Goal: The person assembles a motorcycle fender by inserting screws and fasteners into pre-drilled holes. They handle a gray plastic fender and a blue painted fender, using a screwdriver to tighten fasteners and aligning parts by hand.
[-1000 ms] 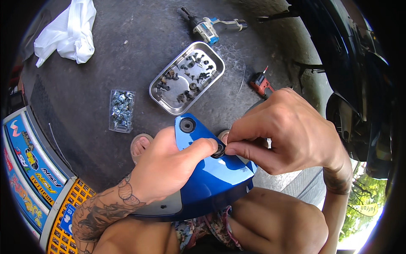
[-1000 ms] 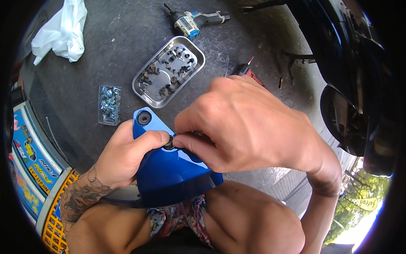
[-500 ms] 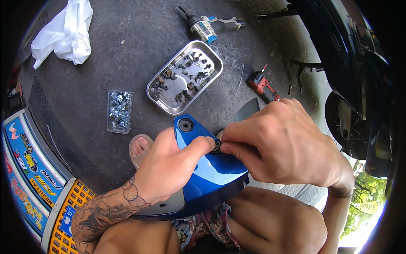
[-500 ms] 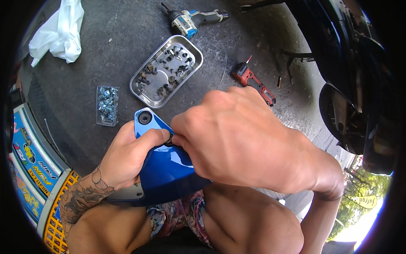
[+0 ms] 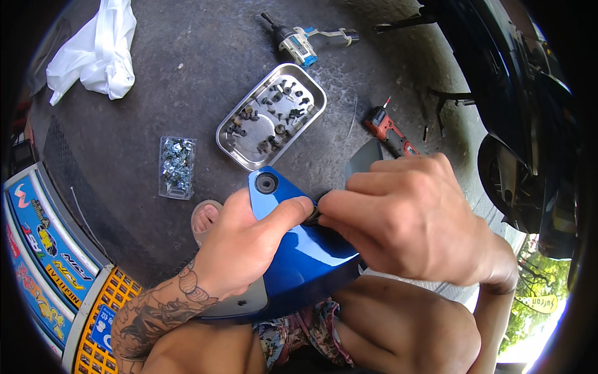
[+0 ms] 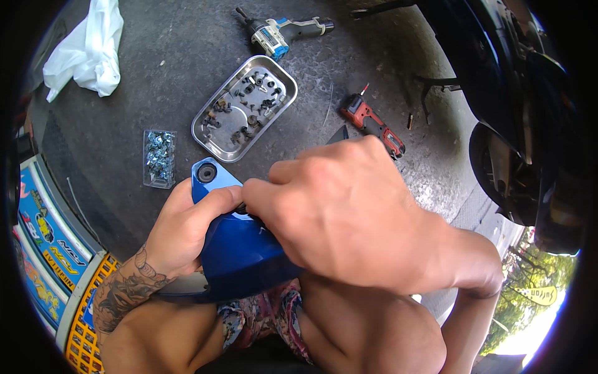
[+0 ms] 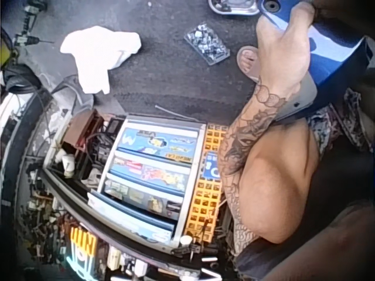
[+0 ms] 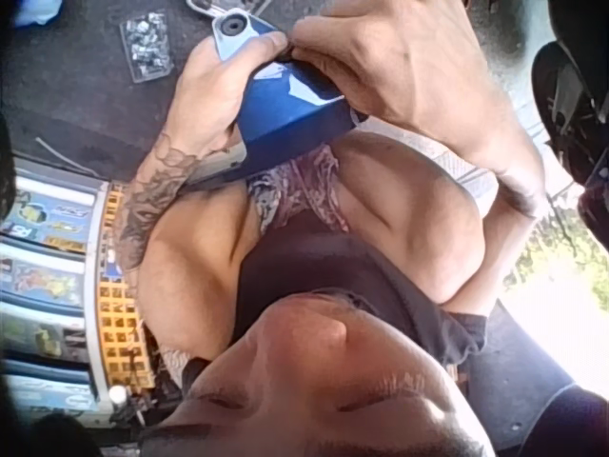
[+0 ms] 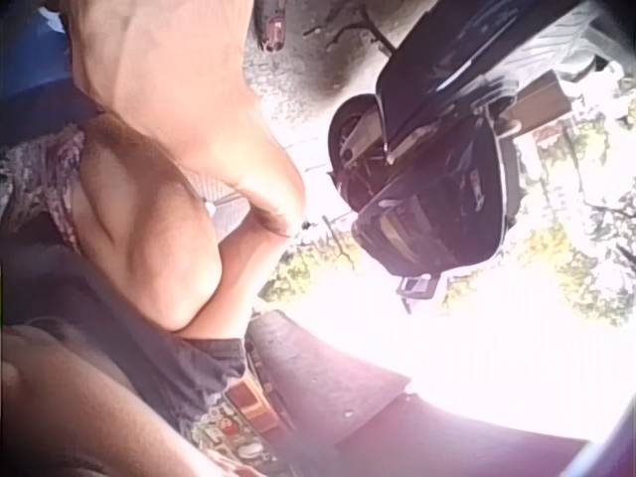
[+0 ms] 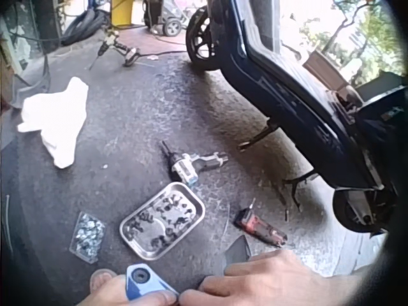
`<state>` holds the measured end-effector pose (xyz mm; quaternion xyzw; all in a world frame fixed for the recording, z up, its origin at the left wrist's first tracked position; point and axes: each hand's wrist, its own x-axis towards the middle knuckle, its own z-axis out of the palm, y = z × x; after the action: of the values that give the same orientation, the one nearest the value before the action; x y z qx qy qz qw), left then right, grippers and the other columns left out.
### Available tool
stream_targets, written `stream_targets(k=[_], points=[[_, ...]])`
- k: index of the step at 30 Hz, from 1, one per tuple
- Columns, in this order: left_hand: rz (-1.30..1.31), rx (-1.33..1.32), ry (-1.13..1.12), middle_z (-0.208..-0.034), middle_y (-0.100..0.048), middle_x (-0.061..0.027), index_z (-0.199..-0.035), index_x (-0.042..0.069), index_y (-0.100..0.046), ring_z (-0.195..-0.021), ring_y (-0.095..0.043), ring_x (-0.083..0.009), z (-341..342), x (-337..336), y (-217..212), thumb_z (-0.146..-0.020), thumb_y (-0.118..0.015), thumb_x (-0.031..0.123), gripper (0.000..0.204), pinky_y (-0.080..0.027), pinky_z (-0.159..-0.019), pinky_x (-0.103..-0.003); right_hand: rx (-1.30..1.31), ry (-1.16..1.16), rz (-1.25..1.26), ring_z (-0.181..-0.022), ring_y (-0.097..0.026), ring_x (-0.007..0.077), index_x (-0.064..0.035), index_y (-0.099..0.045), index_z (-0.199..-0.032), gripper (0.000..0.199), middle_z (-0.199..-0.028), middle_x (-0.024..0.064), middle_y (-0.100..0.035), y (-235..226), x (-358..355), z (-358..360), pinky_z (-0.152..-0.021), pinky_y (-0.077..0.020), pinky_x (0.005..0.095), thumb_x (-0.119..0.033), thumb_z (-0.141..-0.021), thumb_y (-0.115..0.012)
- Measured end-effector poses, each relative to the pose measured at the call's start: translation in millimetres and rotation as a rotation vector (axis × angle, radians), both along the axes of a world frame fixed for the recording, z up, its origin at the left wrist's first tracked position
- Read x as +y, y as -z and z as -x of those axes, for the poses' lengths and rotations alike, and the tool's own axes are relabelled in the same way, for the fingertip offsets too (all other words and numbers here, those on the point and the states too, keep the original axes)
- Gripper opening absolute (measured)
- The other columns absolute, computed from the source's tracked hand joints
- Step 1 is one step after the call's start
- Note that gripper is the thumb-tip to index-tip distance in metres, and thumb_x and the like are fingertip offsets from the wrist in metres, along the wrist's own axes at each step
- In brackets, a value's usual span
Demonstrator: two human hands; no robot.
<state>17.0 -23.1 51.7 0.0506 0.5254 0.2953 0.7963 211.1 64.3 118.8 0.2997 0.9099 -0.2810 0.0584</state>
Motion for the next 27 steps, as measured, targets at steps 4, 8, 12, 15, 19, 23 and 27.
stream_targets(k=[4, 8, 12, 15, 19, 23, 27], points=[[-0.039, -0.029, 0.018, -0.084, -0.072, 0.0007, -0.093, 0.003, -0.071, -0.071, -0.063, -0.0048, 3.2, -0.9, -2.9, -0.103, -0.068, 0.017, 0.018, -0.049, -0.062, -0.024, 0.174, 0.116, 0.254, -0.064, -0.070, 0.0258, -0.0052, -0.081, -0.098, 0.018, -0.073, 0.0086, -0.071, 3.2, 14.1, -12.1, -0.056, -0.0516, 0.0363, -0.011, -0.082, -0.087], [-0.102, -0.047, 0.115, -0.092, -0.073, -0.0021, -0.102, 0.002, -0.070, -0.079, -0.067, -0.0074, 7.7, -1.0, 0.3, -0.103, -0.067, 0.016, 0.014, -0.054, -0.069, -0.026, 0.271, 0.280, 0.549, -0.066, -0.071, 0.0202, -0.0056, -0.080, -0.101, 0.017, -0.080, 0.0096, -0.075, 26.2, 11.0, -8.3, -0.059, -0.0533, 0.0312, -0.017, -0.088, -0.081], [-0.111, -0.021, 0.109, -0.085, -0.072, 0.0000, -0.096, 0.001, -0.072, -0.074, -0.064, -0.0051, 4.1, -4.7, 1.0, -0.104, -0.068, 0.019, 0.020, -0.050, -0.064, -0.025, 0.203, 0.427, 0.810, -0.076, -0.075, 0.0153, -0.0007, -0.080, -0.104, 0.023, -0.091, 0.0104, -0.079, 27.9, 5.2, -10.8, -0.063, -0.0526, 0.0266, -0.010, -0.084, -0.088], [-0.157, 0.028, 0.145, -0.085, -0.073, -0.0005, -0.095, 0.001, -0.072, -0.076, -0.065, -0.0054, 4.3, -6.4, 0.8, -0.105, -0.067, 0.019, 0.022, -0.051, -0.065, -0.026, 0.207, 0.321, 0.708, -0.077, -0.075, 0.0177, -0.0011, -0.080, -0.104, 0.023, -0.090, 0.0099, -0.078, 24.5, 4.1, -11.8, -0.064, -0.0540, 0.0285, -0.009, -0.084, -0.087], [-0.160, 0.053, 0.203, -0.099, -0.076, -0.0051, -0.105, -0.001, -0.073, -0.090, -0.070, -0.0096, 6.9, -6.7, 2.0, -0.103, -0.067, 0.011, 0.013, -0.056, -0.078, -0.027, 0.290, 0.223, 0.562, -0.079, -0.074, 0.0339, -0.0029, -0.077, -0.106, 0.021, -0.091, 0.0159, -0.077, 29.9, 1.7, -7.9, -0.069, -0.0587, 0.0406, -0.012, -0.087, -0.076], [-0.232, 0.054, 0.171, -0.083, -0.072, -0.0002, -0.093, 0.000, -0.071, -0.077, -0.065, -0.0051, 4.6, -7.7, 3.1, -0.104, -0.065, 0.018, 0.021, -0.051, -0.067, -0.026, 0.285, 0.196, 0.498, -0.082, -0.073, 0.0385, -0.0035, -0.074, -0.107, 0.022, -0.088, 0.0162, -0.075, 31.5, -5.3, -8.9, -0.071, -0.0584, 0.0448, -0.011, -0.087, -0.072], [-0.180, 0.023, 0.161, -0.081, -0.070, 0.0012, -0.090, 0.001, -0.071, -0.075, -0.063, -0.0040, 5.0, -7.6, 4.0, -0.103, -0.063, 0.017, 0.022, -0.050, -0.065, -0.026, 0.274, 0.188, 0.437, -0.080, -0.072, 0.0395, -0.0035, -0.071, -0.106, 0.020, -0.085, 0.0158, -0.073, 27.4, -10.5, -9.0, -0.069, -0.0573, 0.0473, -0.011, -0.087, -0.070]])
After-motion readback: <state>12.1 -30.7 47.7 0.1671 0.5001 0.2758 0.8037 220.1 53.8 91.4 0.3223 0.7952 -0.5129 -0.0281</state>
